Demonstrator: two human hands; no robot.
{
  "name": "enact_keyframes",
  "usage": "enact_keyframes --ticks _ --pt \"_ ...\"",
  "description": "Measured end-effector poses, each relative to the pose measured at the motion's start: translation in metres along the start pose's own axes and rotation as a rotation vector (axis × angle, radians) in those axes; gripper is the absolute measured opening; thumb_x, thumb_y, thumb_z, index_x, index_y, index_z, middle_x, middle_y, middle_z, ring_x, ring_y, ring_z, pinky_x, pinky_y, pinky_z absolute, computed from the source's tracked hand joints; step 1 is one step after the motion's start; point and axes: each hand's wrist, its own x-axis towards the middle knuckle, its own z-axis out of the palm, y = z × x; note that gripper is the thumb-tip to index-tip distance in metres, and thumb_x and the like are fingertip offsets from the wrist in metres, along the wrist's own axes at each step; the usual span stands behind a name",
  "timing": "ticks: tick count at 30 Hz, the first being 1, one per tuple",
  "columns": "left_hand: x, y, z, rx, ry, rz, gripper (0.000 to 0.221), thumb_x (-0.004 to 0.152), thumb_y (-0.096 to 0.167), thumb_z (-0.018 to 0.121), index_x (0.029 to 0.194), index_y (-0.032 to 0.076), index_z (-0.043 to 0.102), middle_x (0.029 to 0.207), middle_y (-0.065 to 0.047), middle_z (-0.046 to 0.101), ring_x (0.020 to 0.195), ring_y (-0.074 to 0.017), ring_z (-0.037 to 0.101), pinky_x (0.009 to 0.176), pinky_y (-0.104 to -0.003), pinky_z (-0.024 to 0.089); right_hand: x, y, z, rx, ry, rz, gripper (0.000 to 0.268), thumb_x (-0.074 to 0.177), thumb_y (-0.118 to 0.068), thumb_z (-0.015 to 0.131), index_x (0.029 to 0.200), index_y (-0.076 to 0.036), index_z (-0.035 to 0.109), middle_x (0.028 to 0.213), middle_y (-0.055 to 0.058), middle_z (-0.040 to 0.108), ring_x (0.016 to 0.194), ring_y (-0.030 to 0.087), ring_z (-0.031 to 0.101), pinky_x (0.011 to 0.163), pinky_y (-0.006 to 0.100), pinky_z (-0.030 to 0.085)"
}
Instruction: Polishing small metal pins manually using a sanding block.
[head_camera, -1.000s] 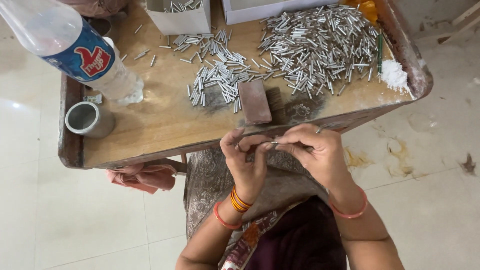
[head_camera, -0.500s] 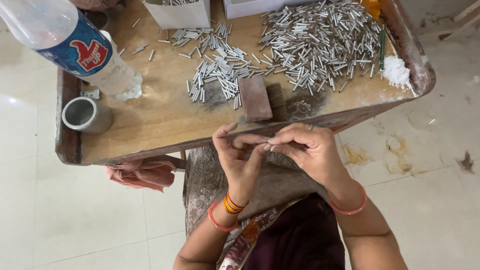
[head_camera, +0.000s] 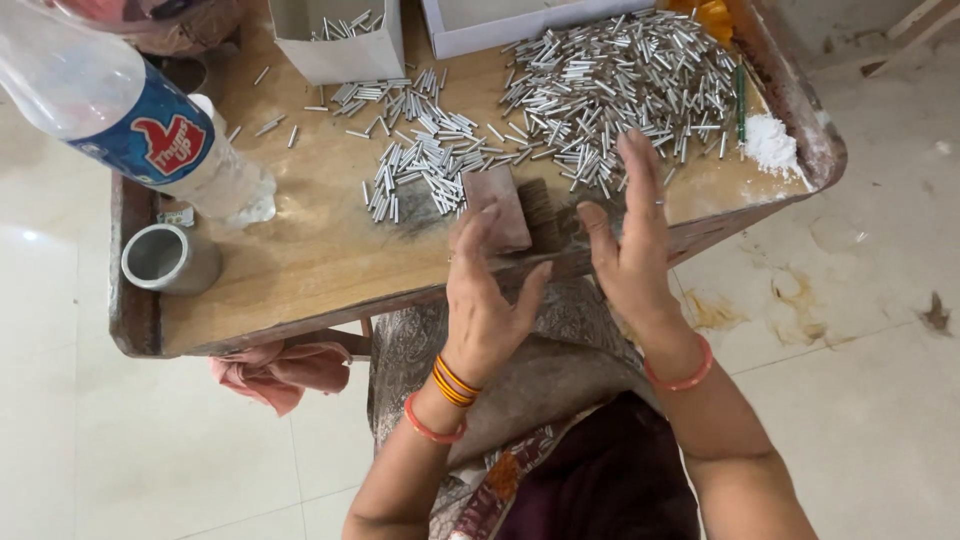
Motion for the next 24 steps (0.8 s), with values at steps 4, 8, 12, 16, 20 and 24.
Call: enact_keyframes --ticks 4,8,12,16,20,24 --pt "0.016 -0.014 0.007 0.202 -0.14 0.126 0.087 0.079 0.002 0.082 0.149 0.001 0.03 0.142 -0.027 0.047 0.127 -0.0447 0.052 0.106 -0.049 0.048 -0.02 0.015 0.031 0.876 -0.094 0.344 0.063 0.118 -0.039 0.04 0.167 -0.004 0.021 0.173 0.022 0.029 0.165 0.034 0.025 0.139 0.043 0.019" --pt "0.014 -0.025 0.013 0.295 -0.158 0.126 0.086 0.08 0.0 0.082 0.151 0.003 0.033 0.143 -0.023 0.047 0.127 -0.0436 0.052 0.108 -0.05 0.046 -0.022 0.005 0.043 0.992 -0.122 0.448 0.067 0.115 -0.044 0.029 0.167 -0.004 0.011 0.173 0.021 0.024 0.164 0.031 0.019 0.134 0.04 0.015" --pt "0.013 -0.014 0.003 0.214 -0.127 0.085 0.07 0.083 -0.002 0.077 0.143 0.003 0.042 0.139 -0.021 0.051 0.123 -0.0408 0.057 0.103 -0.046 0.05 -0.006 -0.007 0.015 0.372 -0.185 0.088 0.054 0.12 -0.037 0.036 0.16 0.0 0.037 0.162 0.021 0.046 0.152 0.033 0.046 0.128 0.043 0.038" --pt "0.022 -0.008 0.0 0.114 -0.109 -0.054 0.041 0.088 -0.004 0.072 0.126 0.005 0.059 0.127 -0.016 0.059 0.106 -0.033 0.066 0.09 -0.039 0.058 0.006 -0.011 -0.008 0.007 -0.379 0.243 0.026 0.095 -0.024 0.069 0.115 -0.008 0.075 0.11 0.013 0.071 0.081 0.023 0.075 0.07 0.036 0.06" --pt "0.039 -0.012 0.008 0.248 -0.211 -0.087 0.03 0.083 0.004 0.075 0.112 0.004 0.069 0.108 -0.016 0.062 0.085 -0.0313 0.068 0.074 -0.041 0.058 0.023 -0.004 -0.01 -0.16 -0.425 -0.149 0.018 0.087 -0.005 0.076 0.105 -0.004 0.075 0.096 0.012 0.069 0.076 0.032 0.07 0.065 0.04 0.056" --pt "0.04 -0.023 0.021 0.497 -0.288 -0.005 0.032 0.077 0.012 0.077 0.108 0.004 0.07 0.106 -0.019 0.062 0.083 -0.0342 0.066 0.071 -0.044 0.055 0.036 0.01 0.0 -0.225 -0.569 -0.22 0.016 0.082 -0.004 0.079 0.097 -0.006 0.075 0.093 0.013 0.069 0.077 0.035 0.069 0.066 0.043 0.056"
